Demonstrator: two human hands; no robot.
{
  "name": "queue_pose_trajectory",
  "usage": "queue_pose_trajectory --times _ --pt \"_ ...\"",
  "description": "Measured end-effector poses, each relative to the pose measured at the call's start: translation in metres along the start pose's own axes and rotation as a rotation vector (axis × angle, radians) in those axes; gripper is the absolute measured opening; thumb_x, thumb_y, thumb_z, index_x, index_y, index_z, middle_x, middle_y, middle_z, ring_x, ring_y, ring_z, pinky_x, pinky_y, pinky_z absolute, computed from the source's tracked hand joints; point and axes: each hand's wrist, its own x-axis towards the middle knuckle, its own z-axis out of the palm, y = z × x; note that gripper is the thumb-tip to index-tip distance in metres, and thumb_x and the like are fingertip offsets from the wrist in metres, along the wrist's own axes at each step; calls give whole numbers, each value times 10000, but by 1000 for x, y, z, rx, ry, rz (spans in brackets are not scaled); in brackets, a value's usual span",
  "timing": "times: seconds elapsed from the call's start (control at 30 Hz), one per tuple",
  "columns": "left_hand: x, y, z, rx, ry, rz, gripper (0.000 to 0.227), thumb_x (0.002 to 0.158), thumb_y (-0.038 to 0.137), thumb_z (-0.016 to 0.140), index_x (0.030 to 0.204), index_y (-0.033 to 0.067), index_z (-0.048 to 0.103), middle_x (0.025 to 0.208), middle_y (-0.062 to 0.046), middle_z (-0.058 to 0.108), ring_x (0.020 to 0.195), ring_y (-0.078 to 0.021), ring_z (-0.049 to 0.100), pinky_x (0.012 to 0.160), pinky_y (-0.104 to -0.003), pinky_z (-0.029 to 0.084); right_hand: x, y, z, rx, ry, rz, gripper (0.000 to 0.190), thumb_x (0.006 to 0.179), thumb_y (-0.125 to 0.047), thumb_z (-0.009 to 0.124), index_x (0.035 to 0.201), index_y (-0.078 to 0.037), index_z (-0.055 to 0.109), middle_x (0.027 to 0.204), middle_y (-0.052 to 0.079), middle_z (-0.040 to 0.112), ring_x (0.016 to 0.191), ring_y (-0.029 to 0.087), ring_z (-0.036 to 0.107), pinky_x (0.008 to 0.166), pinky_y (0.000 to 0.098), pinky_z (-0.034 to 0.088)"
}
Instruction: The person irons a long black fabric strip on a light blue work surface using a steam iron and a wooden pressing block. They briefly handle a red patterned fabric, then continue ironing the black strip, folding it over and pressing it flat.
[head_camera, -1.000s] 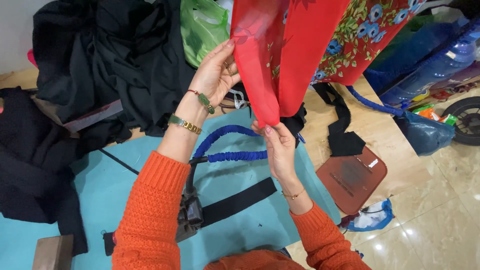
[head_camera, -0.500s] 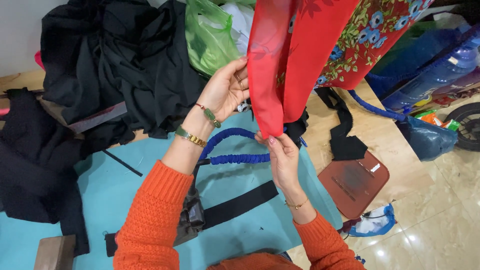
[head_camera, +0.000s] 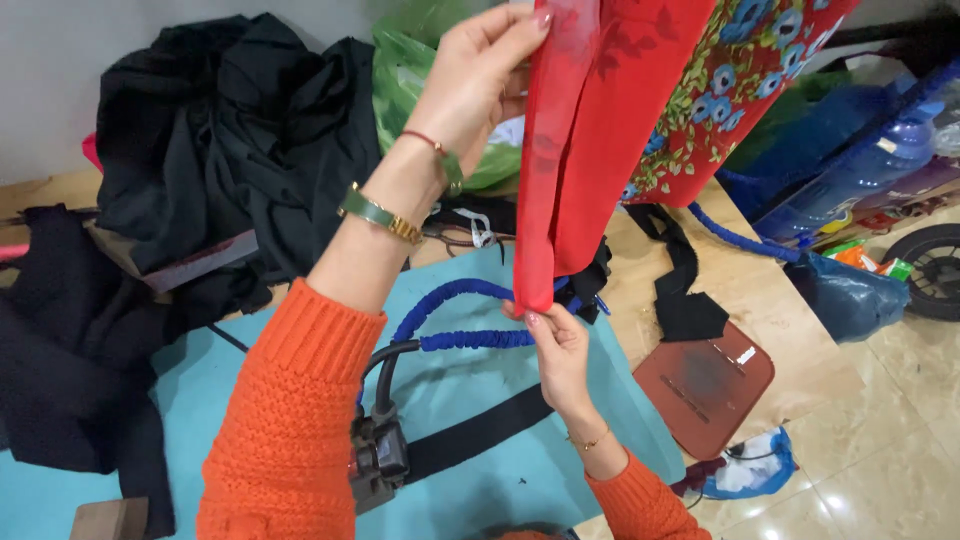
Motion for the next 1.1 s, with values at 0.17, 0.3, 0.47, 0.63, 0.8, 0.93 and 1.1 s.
queue_pose_trajectory --times 0.17,0.3,0.47,0.63,0.8,0.93,1.1 --pt "19 13 -7 -92 -36 4 172 953 268 670 1042 150 758 892 11 775 803 -130 763 767 -314 659 1 1 -2 24 35 15 220 1009 -110 610 1164 9 711 1074 150 783 1026 291 768 1012 436 607" --pt "17 15 -7 -145 11 -60 157 954 232 658 1013 107 732 957 -55 801 856 -167 783 794 -324 675 2 5 -3 36 39 19 215 997 -107 623 1154 9 716 1072 157 784 1019 298 772 1008 434 608" --pt "12 17 -7 -221 85 -176 228 976 205 622 1109 59 737 950 -72 797 840 -162 762 816 -348 672 1 2 -2 23 26 16 256 997 -134 627 1205 -10 711 1082 155 788 1009 300 777 988 441 617" --pt "11 19 -7 -236 66 -182 207 989 200 612 1063 62 749 902 -59 789 794 -137 747 779 -331 669 1 4 -3 26 35 22 259 1000 -134 623 1205 2 705 1075 167 786 1015 313 775 1000 449 610" --pt "11 21 -6 -244 37 -180 210 993 190 594 1055 60 747 858 -32 769 777 -127 739 791 -342 676 0 4 -4 25 29 16 259 1004 -136 619 1210 -4 703 1090 167 784 1015 309 775 1001 452 611" --pt "13 20 -8 -289 47 -192 195 983 187 622 1057 54 744 936 -70 799 820 -155 766 801 -361 681 0 1 -3 27 32 20 242 997 -136 629 1175 0 719 1085 163 785 1004 302 773 993 445 614" --pt "12 24 -8 -293 61 -214 211 982 180 624 1096 43 736 958 -82 799 848 -172 771 819 -359 680 0 2 -4 23 32 15 263 1000 -142 623 1198 9 707 1086 167 786 1006 302 774 982 443 618"
